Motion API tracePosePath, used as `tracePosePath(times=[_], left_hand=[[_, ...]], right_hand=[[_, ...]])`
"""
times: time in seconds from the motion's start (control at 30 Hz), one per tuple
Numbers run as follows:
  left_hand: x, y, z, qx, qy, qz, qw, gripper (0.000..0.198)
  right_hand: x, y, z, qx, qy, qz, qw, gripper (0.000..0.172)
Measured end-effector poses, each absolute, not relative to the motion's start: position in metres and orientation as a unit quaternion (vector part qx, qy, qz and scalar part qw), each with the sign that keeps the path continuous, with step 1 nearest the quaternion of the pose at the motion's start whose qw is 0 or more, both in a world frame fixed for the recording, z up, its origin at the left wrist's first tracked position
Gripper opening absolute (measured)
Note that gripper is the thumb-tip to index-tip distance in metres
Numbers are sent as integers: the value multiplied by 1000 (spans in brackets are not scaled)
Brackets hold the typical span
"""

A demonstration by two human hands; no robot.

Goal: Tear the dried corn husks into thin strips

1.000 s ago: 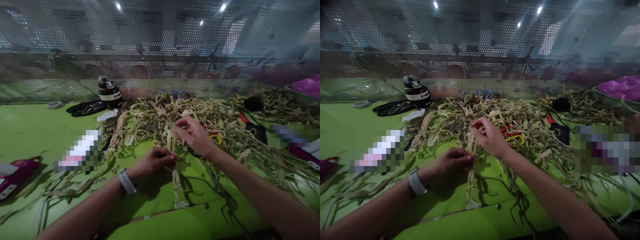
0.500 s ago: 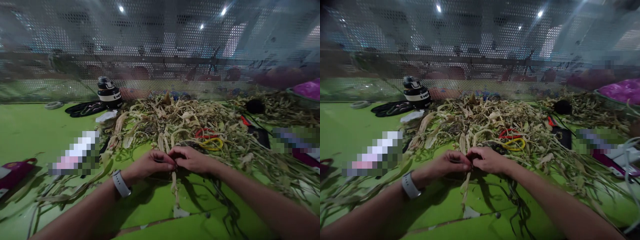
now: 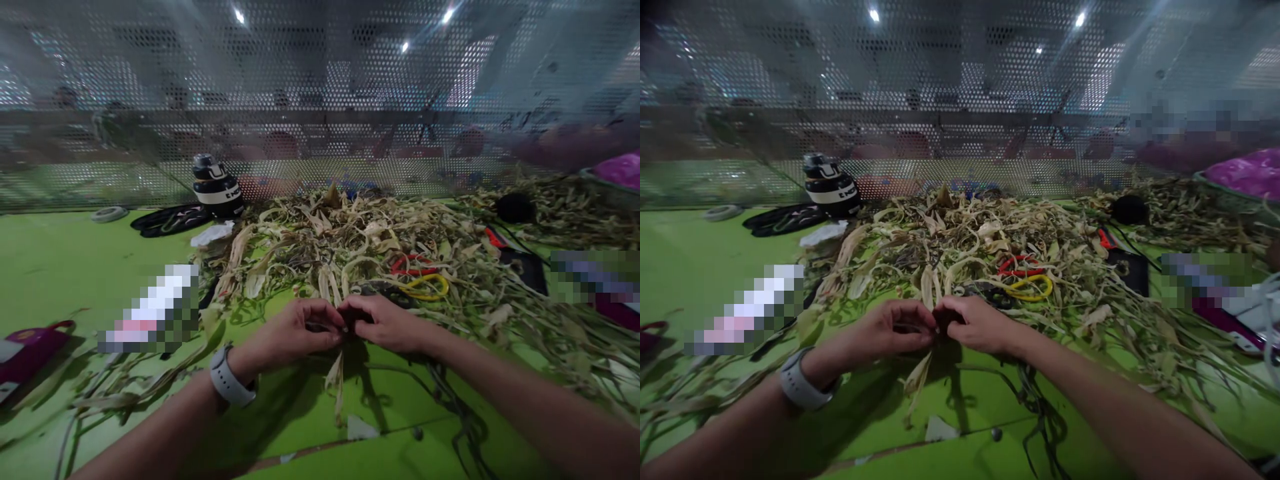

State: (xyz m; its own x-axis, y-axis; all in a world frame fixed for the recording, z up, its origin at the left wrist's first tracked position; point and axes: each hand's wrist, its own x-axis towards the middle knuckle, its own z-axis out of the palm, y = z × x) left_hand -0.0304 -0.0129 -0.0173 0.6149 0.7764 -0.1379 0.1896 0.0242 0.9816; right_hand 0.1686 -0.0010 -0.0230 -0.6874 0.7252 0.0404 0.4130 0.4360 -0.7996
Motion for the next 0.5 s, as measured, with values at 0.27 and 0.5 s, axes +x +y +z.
tracePosePath(times=[0.27, 0.5], left_hand=[[-18, -38, -12, 829, 448, 236, 239, 21], [-19, -35, -8, 782, 433, 285, 347, 18]], right_hand=[[167, -4, -22, -358, -805, 430, 195, 29], [170, -4, -19, -368, -812, 400, 212, 19]])
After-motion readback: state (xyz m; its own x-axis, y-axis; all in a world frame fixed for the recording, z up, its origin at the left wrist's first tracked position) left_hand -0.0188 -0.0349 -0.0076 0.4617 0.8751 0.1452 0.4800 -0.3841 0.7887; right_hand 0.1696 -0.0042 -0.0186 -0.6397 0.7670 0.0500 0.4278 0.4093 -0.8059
